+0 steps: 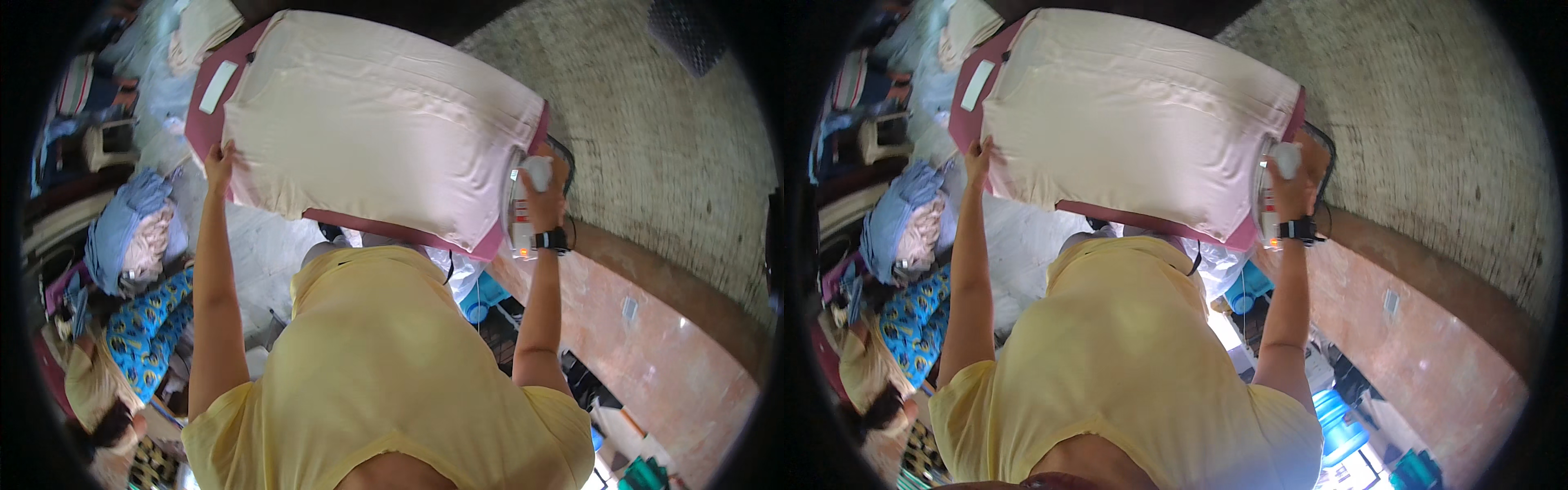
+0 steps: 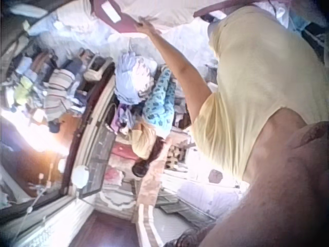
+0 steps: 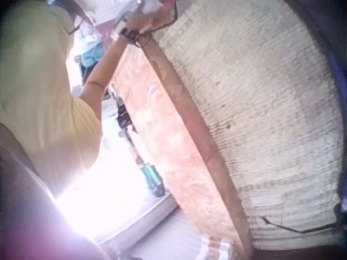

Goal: The person irons a light-colored garment on an ironing board using an iron, then picks up another textile item, spreads it out on the board, and continues ironing.

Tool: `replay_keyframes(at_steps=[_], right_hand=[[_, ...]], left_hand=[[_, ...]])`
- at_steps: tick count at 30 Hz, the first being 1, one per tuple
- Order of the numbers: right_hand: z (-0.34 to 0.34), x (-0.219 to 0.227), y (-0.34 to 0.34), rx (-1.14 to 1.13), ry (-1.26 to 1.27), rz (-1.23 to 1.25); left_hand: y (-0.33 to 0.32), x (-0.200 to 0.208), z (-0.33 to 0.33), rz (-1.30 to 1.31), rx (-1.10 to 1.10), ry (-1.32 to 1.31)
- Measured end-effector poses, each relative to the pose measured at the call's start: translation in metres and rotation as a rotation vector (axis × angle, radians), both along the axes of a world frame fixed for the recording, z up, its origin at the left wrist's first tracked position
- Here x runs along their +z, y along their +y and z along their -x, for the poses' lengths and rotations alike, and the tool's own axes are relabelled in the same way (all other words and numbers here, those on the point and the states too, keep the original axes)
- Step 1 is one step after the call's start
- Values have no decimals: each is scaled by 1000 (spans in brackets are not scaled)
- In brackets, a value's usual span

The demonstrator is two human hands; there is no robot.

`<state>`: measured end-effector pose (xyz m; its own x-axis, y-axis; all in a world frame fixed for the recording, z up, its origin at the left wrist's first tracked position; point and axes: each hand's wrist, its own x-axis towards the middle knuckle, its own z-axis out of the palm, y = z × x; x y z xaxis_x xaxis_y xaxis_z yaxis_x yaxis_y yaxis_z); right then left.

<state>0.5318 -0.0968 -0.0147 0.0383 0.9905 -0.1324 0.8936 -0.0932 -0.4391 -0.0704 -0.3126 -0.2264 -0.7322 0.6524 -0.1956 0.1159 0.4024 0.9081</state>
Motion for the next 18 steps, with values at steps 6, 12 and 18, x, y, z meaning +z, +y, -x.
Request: replay_keyframes(at_steps=[6, 12, 18], right_hand=[[-135, -38, 44, -329, -243, -13], [-138, -94, 67, -378, -138, 9], [-135, -96, 51, -403, -96, -182]], left_hand=[[9, 7, 2, 18, -49, 23], [3, 4, 7, -26, -58, -41], [0, -1, 12, -13, -60, -85]])
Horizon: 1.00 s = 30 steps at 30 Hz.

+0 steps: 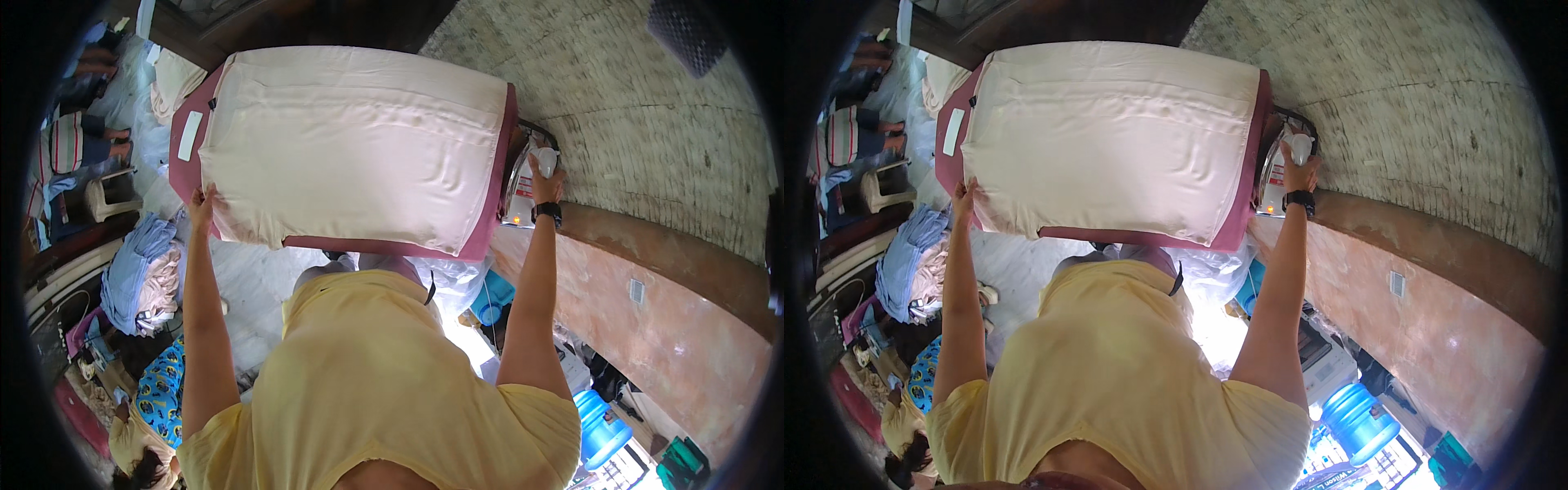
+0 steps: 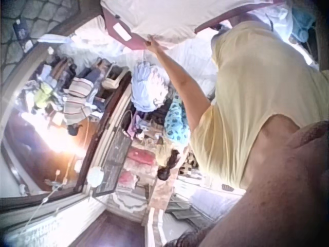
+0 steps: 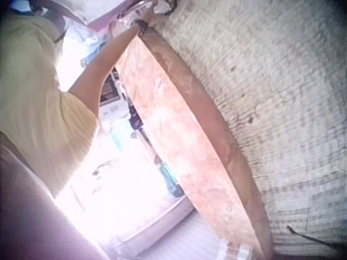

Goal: The person irons a light-colored garment on an ironing board using an iron, then picks up another textile item, spreads it out on the board, and continues ironing.

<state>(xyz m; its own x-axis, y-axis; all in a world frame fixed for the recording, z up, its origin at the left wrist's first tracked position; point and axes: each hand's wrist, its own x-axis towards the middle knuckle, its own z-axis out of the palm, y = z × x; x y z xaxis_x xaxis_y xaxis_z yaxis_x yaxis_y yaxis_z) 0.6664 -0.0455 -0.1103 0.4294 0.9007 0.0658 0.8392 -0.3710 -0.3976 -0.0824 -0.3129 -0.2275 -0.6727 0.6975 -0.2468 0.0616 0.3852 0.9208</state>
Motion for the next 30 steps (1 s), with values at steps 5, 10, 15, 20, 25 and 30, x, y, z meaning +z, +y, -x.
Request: replay_keyframes(at_steps=[5, 10, 15, 20, 25, 30], right_hand=[[44, 7, -60, 174, -480, -389], [99, -98, -192, 110, -500, -39], [120, -107, -201, 93, -51, 42], [85, -135, -177, -12, 90, -74], [47, -111, -170, 158, 397, -424], [36, -58, -243, 335, -27, -423]], left_hand=[[-3, -1, 2, 40, -48, 62], [0, 1, -12, -30, -74, -10], [-8, 11, -10, -11, -103, 95], [-7, 42, -53, 151, -86, 689], [-26, 70, -76, -95, 41, 511], [-96, 92, -101, -137, -3, 504]])
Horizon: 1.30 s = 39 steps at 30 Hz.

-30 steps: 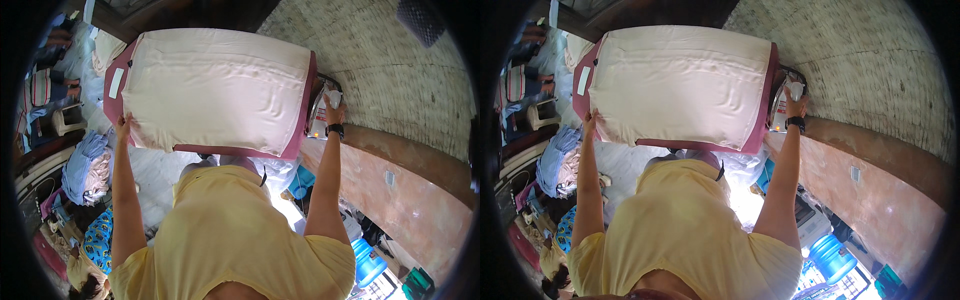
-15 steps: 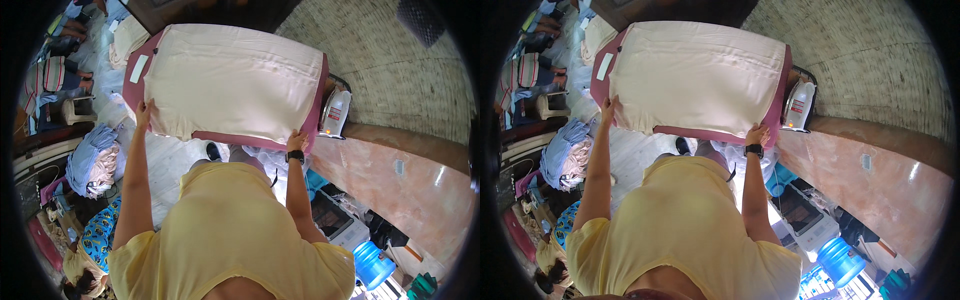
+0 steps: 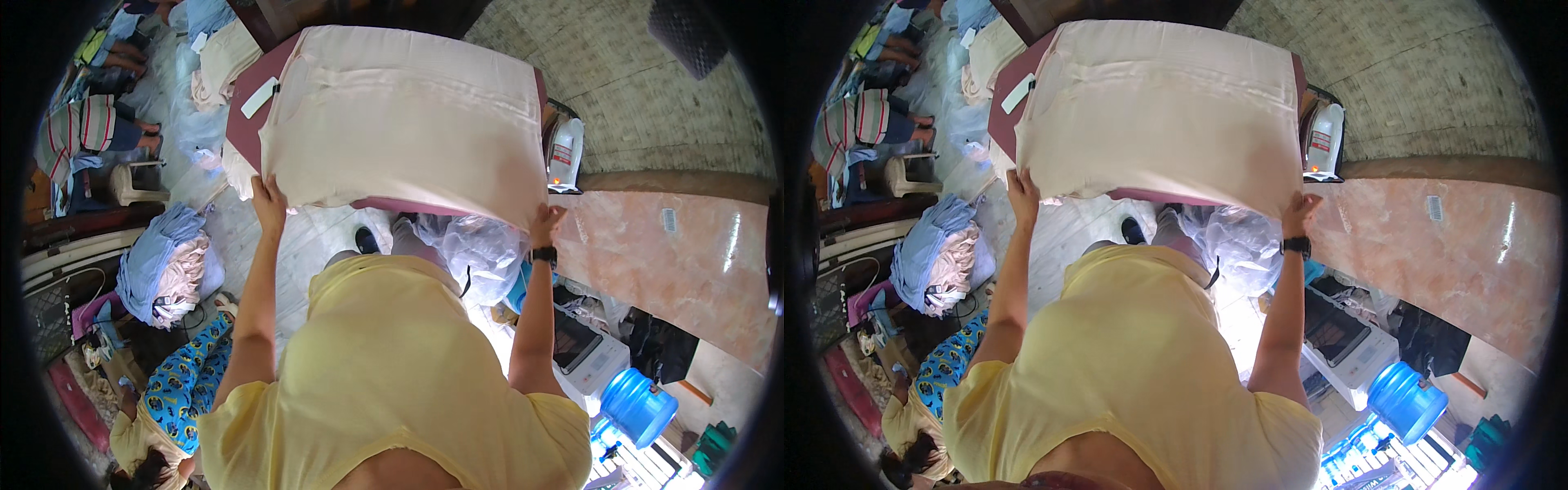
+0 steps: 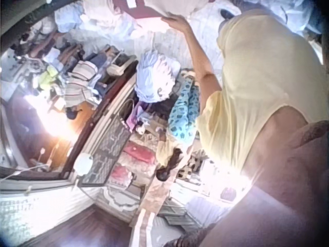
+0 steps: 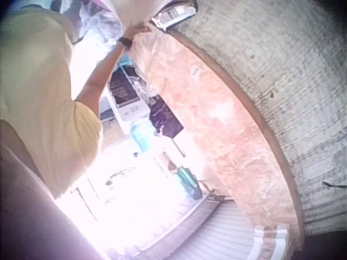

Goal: The person irons a light-colored garment on an ironing board using an iron, then picks up another textile item, spreads it out on the board, and continues ironing.

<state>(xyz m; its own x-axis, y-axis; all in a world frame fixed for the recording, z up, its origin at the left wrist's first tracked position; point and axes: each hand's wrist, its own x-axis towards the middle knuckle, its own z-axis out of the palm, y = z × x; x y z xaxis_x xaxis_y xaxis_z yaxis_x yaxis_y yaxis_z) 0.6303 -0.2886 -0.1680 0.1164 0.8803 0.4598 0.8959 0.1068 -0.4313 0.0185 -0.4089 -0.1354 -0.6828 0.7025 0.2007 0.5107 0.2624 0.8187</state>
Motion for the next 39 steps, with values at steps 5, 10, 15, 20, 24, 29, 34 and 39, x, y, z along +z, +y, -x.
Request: replay_keyframes(at_steps=[5, 10, 15, 20, 24, 29, 34, 39], right_hand=[[10, 13, -112, -20, -41, 75], [13, -15, -199, -169, 150, 387], [-8, -46, -176, -201, -309, 557], [32, -7, 11, -46, -186, 333], [90, 35, 169, 153, -2, 328], [87, -7, 290, -146, -40, 195], [92, -18, 323, 68, 50, 390], [86, -15, 329, 108, 206, 378]], left_hand=[[-100, -28, -27, 59, 73, -102], [-177, -50, -49, 188, 151, -82], [-166, -63, -32, 230, 159, 129], [-2, -34, 33, -30, 16, 491], [130, -62, 96, -96, -47, 314], [220, -69, 73, 326, 193, 638], [222, -51, 116, 68, 288, 270], [272, -15, 77, 81, 14, 790]])
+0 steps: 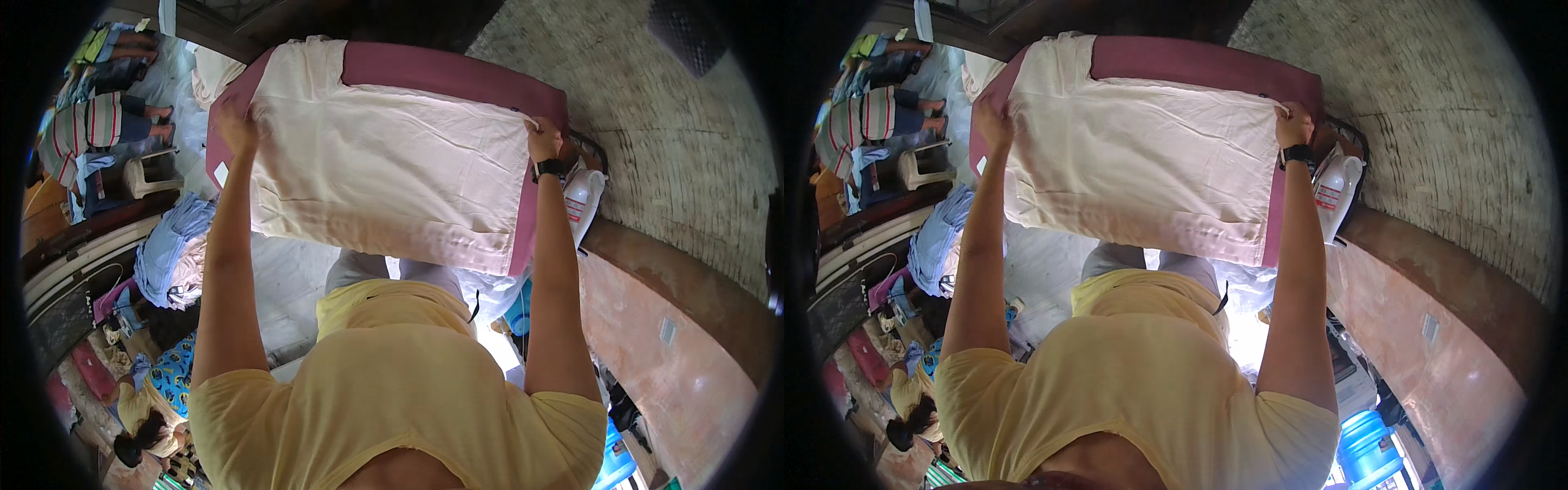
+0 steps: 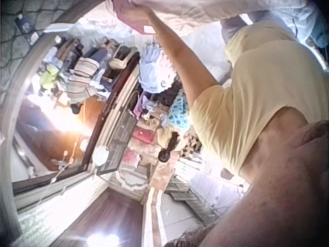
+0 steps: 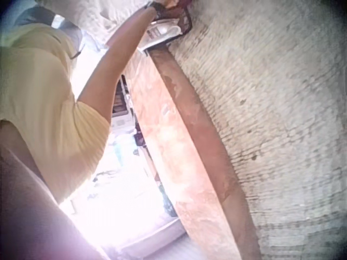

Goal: The person irons a light-colored garment on an ironing board using an iron, then picks up another textile item, spreads it out on the board, and continues ironing.

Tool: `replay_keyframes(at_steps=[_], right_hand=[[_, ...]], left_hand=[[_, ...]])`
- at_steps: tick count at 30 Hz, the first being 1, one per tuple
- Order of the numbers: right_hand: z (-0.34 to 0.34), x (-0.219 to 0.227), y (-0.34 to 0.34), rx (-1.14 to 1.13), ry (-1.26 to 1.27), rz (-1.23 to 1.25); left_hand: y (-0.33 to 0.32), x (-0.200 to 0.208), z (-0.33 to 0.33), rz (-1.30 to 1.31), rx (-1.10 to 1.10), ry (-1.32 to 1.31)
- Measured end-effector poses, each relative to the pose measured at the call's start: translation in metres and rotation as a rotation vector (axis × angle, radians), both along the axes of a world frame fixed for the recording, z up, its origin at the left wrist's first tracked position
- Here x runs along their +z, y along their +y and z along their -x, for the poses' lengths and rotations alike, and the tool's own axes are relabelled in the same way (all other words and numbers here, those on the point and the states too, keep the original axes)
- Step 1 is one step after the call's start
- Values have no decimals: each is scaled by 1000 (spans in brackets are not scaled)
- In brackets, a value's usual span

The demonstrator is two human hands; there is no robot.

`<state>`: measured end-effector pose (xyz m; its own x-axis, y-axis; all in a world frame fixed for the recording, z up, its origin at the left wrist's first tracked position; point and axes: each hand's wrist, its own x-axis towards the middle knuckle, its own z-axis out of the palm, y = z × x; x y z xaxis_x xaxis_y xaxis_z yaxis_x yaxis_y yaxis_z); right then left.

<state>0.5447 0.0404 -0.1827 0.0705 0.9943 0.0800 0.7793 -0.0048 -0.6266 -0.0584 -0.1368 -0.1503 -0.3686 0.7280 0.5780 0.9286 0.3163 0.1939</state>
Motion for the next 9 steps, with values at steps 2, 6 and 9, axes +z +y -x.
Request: replay_keyframes(at_steps=[2, 6, 9], right_hand=[[1, 11, -3, 1, 35, 27], [-5, 19, -1, 32, 16, 51], [-14, 14, 5, 39, 17, 107]], left_hand=[[33, 14, -45, 87, -466, -70], [81, 33, -109, 372, -833, 158], [107, 22, -97, 804, -699, 114]])
